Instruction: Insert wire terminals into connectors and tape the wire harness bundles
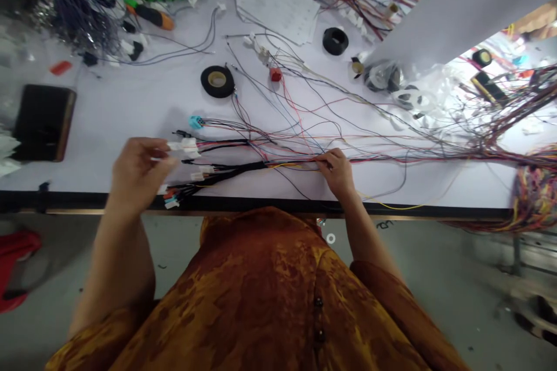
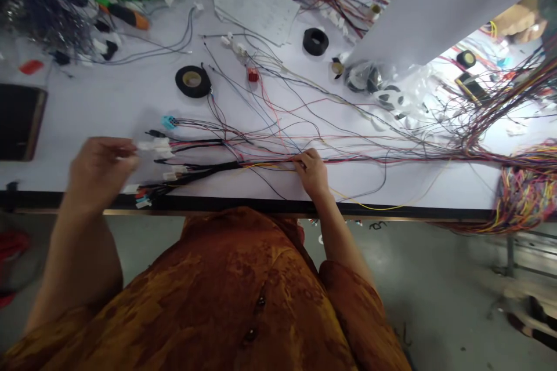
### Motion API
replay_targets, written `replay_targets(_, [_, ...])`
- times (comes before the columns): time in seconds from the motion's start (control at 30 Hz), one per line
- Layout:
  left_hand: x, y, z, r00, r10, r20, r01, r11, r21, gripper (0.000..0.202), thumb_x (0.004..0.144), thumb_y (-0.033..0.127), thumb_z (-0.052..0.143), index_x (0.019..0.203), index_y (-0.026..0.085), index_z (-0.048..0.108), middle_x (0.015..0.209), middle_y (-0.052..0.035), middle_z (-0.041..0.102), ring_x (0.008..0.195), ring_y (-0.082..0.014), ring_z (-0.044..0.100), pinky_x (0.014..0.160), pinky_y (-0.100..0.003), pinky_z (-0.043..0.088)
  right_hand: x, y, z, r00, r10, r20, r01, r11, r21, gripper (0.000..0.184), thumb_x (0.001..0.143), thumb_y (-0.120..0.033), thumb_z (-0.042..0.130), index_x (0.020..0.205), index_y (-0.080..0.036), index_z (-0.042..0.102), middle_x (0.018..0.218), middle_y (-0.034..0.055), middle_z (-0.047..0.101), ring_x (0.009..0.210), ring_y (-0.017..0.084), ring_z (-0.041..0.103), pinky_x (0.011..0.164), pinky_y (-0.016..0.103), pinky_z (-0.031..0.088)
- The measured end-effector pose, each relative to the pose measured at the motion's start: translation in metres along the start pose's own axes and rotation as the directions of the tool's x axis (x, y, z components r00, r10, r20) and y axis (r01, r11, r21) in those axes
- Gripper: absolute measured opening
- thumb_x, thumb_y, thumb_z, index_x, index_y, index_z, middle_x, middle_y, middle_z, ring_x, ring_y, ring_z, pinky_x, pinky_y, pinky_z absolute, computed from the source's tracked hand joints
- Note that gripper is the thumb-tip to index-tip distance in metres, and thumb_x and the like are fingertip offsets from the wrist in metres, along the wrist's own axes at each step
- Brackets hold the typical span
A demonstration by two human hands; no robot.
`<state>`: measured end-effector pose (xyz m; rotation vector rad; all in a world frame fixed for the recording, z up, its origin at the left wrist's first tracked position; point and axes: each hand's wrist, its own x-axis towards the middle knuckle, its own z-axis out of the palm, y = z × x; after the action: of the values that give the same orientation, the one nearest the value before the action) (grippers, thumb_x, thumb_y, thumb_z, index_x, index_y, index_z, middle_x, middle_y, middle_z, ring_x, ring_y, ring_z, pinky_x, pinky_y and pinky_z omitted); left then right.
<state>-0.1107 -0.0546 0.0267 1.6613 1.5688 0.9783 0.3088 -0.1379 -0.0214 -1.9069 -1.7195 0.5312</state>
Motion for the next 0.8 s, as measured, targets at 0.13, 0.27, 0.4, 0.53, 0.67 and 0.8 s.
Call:
replay_targets(0.13, [-0.004, -0.020, 0.009, 0.976, -0.002, 0.217, -0.083, 0.920, 0.382, 0.051, 0.080, 0.042, 0.068, 0.124, 0.018, 0.058, 0.100, -0.0040, 0.059, 0.073, -0.0139, 0.056, 0.071, -0.029, 0.050, 0.001, -0.007, -0.013, 0.995, 0.014, 0.095, -0.003, 0.993, -0.116, 0.017, 0.090, -0.025, 0.057, 0.093, -0.019, 0.072, 0.096, 0.0067, 0.062, 0.075, 0.017, 0.059, 0.066, 0.029, 0.044])
replay_targets(0.27, [0.009, -0.033, 0.014, 0.980, 0.015, 0.197, -0.123, 0.826, 0.549, 0.048, 0.086, 0.039, 0.064, 0.128, 0.016, 0.058, 0.108, -0.0082, 0.058, 0.085, -0.0186, 0.057, 0.090, -0.036, 0.049, 0.003, -0.009, -0.017, 0.993, 0.009, 0.122, 0.010, 0.988, -0.153, 0.019, 0.093, -0.028, 0.055, 0.092, -0.019, 0.072, 0.096, 0.0065, 0.063, 0.077, 0.017, 0.060, 0.065, 0.029, 0.041])
replay_targets(0.4, [0.024, -0.039, 0.014, 0.963, 0.003, 0.268, -0.163, 0.800, 0.578, 0.030, 0.088, 0.042, 0.062, 0.102, 0.016, 0.066, 0.106, -0.0097, 0.059, 0.105, -0.0260, 0.056, 0.095, -0.039, 0.047, 0.002, -0.003, -0.012, 0.992, 0.001, 0.128, 0.021, 0.986, -0.164, 0.020, 0.093, -0.030, 0.056, 0.093, -0.020, 0.072, 0.096, 0.0069, 0.064, 0.082, 0.019, 0.062, 0.063, 0.029, 0.040])
replay_targets(0.53, [0.027, -0.036, 0.009, 0.954, -0.022, 0.298, -0.142, 0.845, 0.515, 0.027, 0.086, 0.042, 0.063, 0.096, 0.017, 0.064, 0.100, -0.0107, 0.064, 0.096, -0.0258, 0.060, 0.090, -0.038, 0.048, 0.001, 0.002, -0.009, 0.995, 0.003, 0.100, 0.013, 0.987, -0.159, 0.022, 0.093, -0.032, 0.055, 0.092, -0.019, 0.072, 0.096, 0.0073, 0.064, 0.078, 0.019, 0.061, 0.062, 0.030, 0.041])
replay_targets(0.67, [0.025, -0.031, -0.006, 0.915, -0.056, 0.399, -0.130, 0.896, 0.424, 0.031, 0.088, 0.042, 0.054, 0.104, 0.018, 0.066, 0.106, -0.0103, 0.067, 0.092, -0.0237, 0.063, 0.083, -0.035, 0.049, 0.001, -0.002, -0.012, 0.994, 0.012, 0.113, 0.007, 0.987, -0.160, 0.020, 0.092, -0.031, 0.056, 0.092, -0.019, 0.072, 0.096, 0.0069, 0.064, 0.070, 0.017, 0.060, 0.062, 0.030, 0.043])
replay_targets(0.8, [0.026, -0.031, -0.014, 0.879, -0.054, 0.474, -0.161, 0.902, 0.402, 0.030, 0.086, 0.034, 0.052, 0.108, 0.018, 0.066, 0.112, -0.0104, 0.066, 0.095, -0.0237, 0.062, 0.082, -0.034, 0.049, 0.004, -0.016, -0.012, 1.000, -0.025, 0.006, 0.026, 0.993, -0.115, 0.016, 0.091, -0.029, 0.059, 0.096, -0.018, 0.070, 0.096, 0.0069, 0.064, 0.066, 0.015, 0.057, 0.062, 0.030, 0.045])
